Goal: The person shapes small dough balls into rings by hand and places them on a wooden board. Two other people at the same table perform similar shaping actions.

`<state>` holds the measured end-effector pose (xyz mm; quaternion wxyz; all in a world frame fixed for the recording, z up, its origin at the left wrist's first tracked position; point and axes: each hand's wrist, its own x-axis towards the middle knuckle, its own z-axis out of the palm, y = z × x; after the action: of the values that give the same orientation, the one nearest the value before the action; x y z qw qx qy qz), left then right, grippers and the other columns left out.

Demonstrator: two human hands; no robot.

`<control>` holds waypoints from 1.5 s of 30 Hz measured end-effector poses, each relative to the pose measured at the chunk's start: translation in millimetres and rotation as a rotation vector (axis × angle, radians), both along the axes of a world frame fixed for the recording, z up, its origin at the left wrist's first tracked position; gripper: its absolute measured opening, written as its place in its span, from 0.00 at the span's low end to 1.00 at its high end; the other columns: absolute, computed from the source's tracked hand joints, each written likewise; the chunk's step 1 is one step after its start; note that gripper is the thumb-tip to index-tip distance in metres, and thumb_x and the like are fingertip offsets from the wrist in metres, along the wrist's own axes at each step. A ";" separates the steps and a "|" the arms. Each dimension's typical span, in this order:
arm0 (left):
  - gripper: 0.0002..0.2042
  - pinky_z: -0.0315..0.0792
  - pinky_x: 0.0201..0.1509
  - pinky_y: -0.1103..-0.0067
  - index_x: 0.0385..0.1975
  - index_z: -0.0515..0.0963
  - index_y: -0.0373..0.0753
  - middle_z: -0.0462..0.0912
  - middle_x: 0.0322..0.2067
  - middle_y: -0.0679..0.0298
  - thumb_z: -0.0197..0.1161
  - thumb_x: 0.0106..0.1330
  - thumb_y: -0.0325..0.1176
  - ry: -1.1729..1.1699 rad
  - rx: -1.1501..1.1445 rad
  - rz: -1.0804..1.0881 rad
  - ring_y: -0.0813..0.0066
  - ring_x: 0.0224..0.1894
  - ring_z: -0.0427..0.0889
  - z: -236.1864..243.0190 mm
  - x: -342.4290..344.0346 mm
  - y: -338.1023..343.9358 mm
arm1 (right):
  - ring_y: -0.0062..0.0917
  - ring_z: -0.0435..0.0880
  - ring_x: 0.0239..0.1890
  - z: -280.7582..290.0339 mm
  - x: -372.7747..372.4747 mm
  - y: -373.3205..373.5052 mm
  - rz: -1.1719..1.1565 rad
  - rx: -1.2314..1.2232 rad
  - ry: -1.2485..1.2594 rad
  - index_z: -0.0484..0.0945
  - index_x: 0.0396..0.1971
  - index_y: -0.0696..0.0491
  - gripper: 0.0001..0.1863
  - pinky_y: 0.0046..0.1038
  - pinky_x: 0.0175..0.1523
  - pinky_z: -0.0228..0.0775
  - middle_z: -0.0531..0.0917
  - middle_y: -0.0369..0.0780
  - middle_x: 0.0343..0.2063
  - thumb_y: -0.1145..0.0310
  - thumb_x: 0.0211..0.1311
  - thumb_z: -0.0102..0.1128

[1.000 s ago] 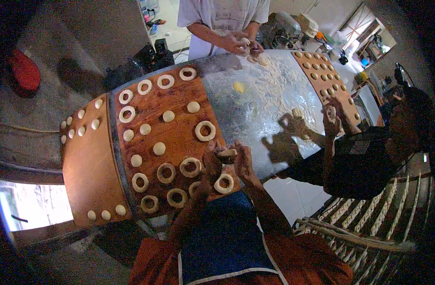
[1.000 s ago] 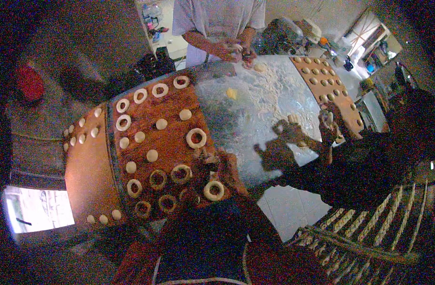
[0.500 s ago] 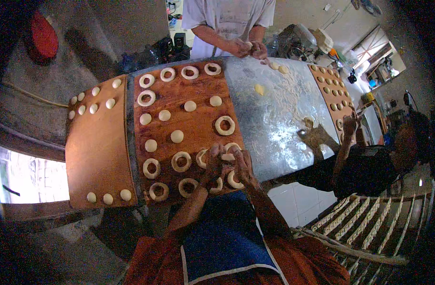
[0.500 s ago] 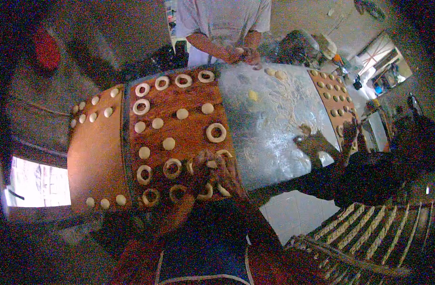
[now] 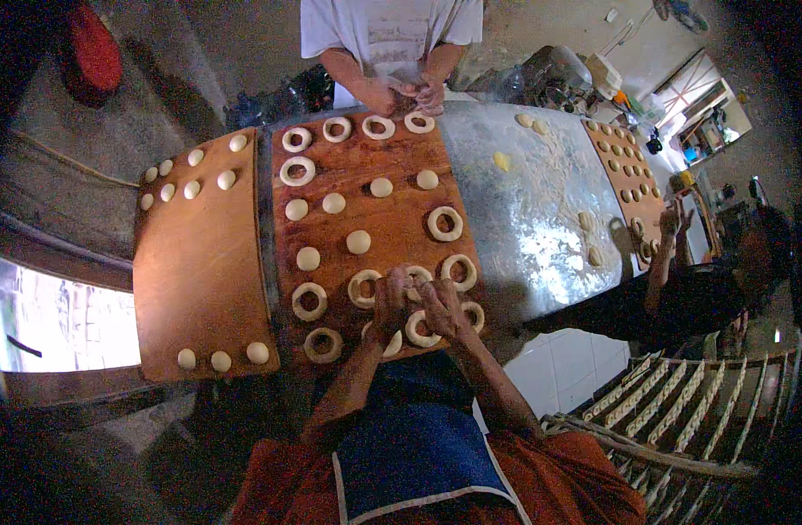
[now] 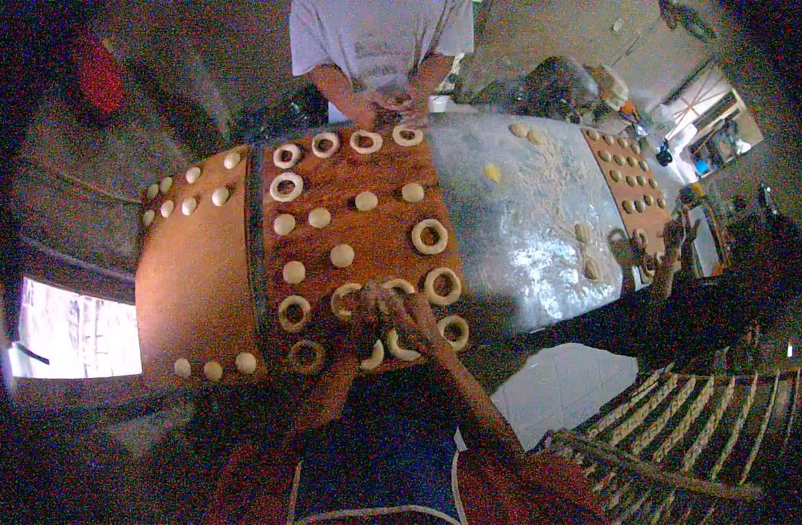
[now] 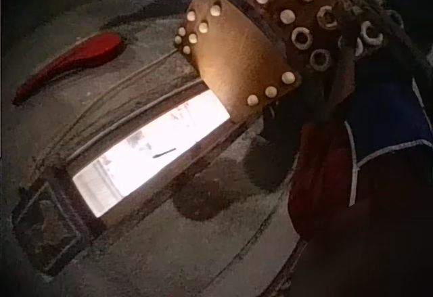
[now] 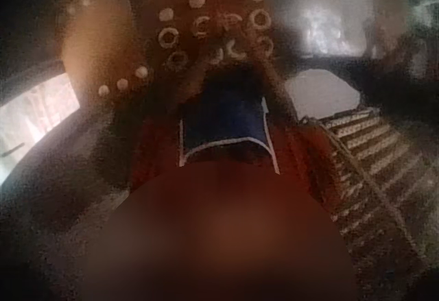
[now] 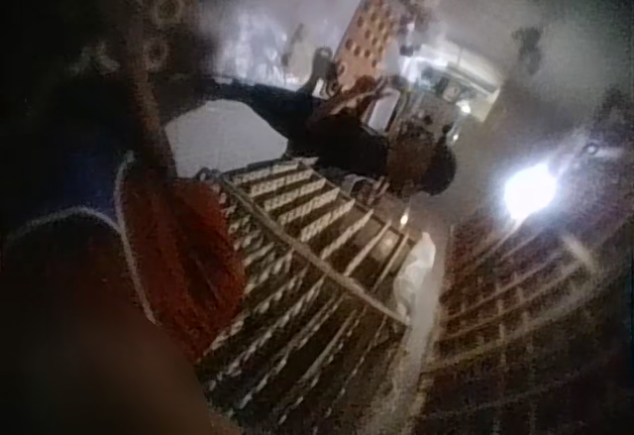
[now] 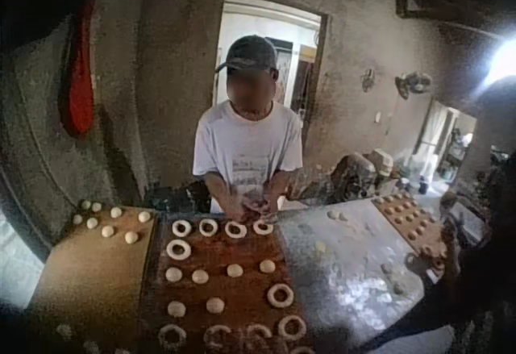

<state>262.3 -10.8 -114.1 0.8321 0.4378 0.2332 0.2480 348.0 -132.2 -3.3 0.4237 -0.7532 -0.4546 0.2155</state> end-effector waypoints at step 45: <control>0.21 0.68 0.64 0.51 0.61 0.74 0.33 0.78 0.57 0.42 0.64 0.69 0.31 1.151 1.393 0.367 0.38 0.61 0.74 69.7 -78.1 152.8 | 0.50 0.73 0.62 -15.3 -25.7 176.3 -0.006 -0.065 -0.981 0.76 0.57 0.61 0.26 0.51 0.66 0.68 0.79 0.50 0.56 0.68 0.58 0.65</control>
<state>184.2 142.0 -44.4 0.0840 0.8519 0.4748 0.2043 322.3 44.0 -18.6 0.1365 -0.7802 -0.5913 -0.1519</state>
